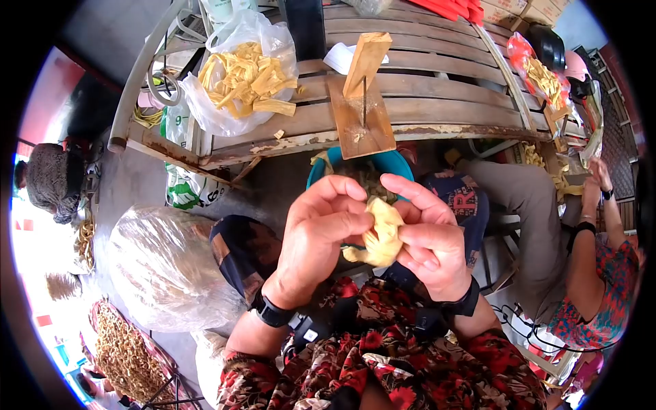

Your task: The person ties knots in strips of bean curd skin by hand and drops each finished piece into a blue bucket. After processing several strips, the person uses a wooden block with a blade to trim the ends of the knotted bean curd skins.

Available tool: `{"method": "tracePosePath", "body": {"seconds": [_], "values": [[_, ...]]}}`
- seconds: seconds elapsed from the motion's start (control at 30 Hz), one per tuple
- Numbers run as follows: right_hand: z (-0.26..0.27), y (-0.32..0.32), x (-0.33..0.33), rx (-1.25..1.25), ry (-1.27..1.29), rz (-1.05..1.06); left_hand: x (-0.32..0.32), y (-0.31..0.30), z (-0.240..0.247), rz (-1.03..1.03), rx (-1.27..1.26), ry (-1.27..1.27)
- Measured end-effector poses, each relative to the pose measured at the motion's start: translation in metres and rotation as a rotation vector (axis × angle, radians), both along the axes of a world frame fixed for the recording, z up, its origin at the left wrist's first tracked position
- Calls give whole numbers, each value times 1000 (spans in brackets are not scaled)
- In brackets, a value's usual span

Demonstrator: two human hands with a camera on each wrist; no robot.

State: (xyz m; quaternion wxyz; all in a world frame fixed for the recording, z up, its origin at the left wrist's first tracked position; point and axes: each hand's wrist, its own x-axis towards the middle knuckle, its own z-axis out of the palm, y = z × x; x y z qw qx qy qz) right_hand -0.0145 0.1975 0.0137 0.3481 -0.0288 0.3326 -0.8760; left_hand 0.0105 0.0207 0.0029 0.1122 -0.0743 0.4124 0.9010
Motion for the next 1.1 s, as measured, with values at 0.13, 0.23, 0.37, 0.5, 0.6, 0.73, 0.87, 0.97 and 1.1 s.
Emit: {"method": "tracePosePath", "body": {"seconds": [0.13, 0.23, 0.37, 0.5, 0.6, 0.73, 0.87, 0.97, 1.1], "values": [[-9, 2, -3, 143, 265, -10, 4, 2, -6, -80, -16, -111], [3, -3, 0, 282, 363, -47, 3, -5, -6, -271, 71, -132], [-9, -4, 3, 552, 654, -178, 1, -4, -1, -335, 74, -121], [4, 5, 4, 613, 659, -73, 2, 0, 7, -249, -162, -114], [9, 7, 2, 853, 859, 36, 7, 7, 2, -219, -430, 60], [10, 7, 3, 776, 873, 38, 10, -6, 28, -272, -243, 29], [10, 27, 5, 512, 491, 0, 13, -43, -1, -159, -454, 14], [5, 20, 0, 508, 513, 43, 11, -39, 3, -98, -597, 120], [5, 28, -29, 671, 426, 79, 2, -38, 3, -89, -699, 256]]}}
